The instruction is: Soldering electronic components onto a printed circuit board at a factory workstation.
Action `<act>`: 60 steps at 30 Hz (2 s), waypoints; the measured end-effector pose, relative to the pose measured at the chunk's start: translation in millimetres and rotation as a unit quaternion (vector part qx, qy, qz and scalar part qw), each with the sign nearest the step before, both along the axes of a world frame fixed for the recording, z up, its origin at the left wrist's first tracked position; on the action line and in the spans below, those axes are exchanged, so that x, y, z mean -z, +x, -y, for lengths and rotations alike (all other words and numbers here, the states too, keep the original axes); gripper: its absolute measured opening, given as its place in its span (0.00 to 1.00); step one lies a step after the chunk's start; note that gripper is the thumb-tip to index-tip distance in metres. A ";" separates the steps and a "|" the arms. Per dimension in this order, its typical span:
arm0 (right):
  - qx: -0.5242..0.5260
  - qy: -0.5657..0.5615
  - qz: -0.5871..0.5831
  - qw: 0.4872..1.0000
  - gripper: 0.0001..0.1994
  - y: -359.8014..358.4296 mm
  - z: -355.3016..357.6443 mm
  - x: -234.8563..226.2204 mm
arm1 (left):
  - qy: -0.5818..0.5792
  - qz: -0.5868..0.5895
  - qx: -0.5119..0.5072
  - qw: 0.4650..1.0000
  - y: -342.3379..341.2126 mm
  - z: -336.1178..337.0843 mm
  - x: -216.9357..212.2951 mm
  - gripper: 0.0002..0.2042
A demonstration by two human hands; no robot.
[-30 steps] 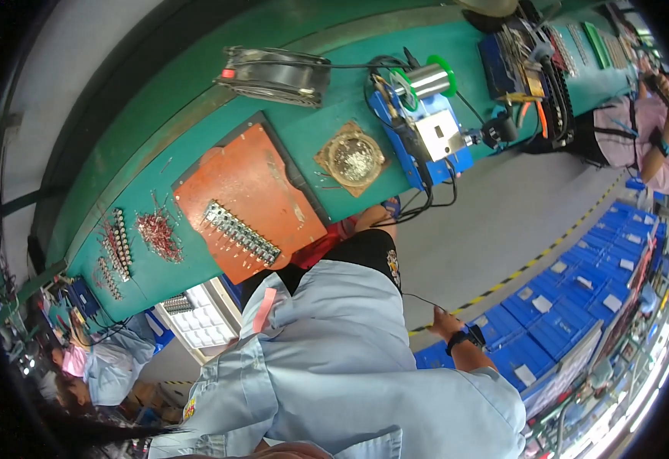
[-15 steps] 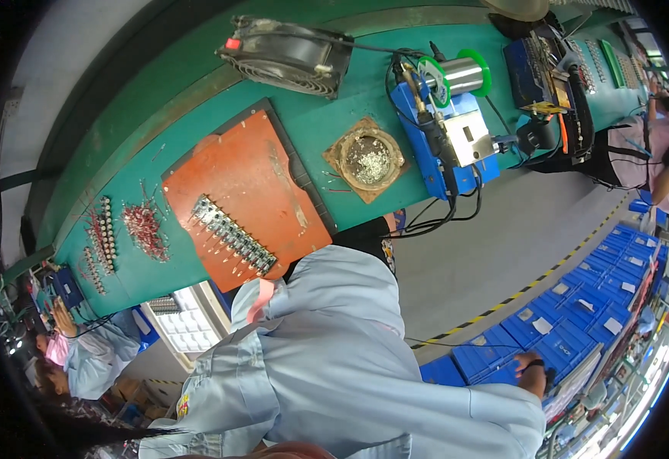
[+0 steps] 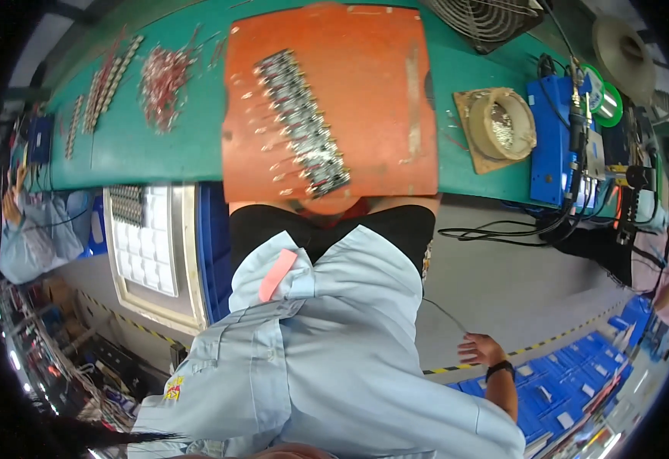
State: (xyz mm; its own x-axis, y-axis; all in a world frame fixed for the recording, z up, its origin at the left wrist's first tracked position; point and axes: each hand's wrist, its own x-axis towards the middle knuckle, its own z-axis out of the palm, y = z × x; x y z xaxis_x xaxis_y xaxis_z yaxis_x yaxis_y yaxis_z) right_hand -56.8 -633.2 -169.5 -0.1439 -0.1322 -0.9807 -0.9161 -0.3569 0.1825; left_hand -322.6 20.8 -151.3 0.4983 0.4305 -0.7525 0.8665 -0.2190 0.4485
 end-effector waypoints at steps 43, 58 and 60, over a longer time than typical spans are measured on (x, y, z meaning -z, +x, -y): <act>0.534 0.544 0.471 0.444 0.28 237.4 -354.8 -158.3 | -0.205 0.428 -0.159 0.866 209.9 24.8 -101.2 0.08; 0.438 0.410 0.648 0.468 0.23 227.3 -368.5 -187.8 | -0.189 0.420 -0.135 0.878 211.1 23.2 -93.1 0.10; 0.446 0.433 0.624 0.473 0.24 220.4 -368.2 -183.1 | -0.186 0.416 -0.133 0.880 211.0 23.5 -93.5 0.10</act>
State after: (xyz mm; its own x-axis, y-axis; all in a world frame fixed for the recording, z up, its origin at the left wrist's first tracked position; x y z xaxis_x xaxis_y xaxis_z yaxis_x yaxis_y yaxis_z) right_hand 163.7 -265.0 13.6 0.9994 -0.0353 -0.0059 0.0260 0.8286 -0.5592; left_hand -111.6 -2.6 -57.8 0.8621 0.4164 -0.2888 0.2030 0.2384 0.9497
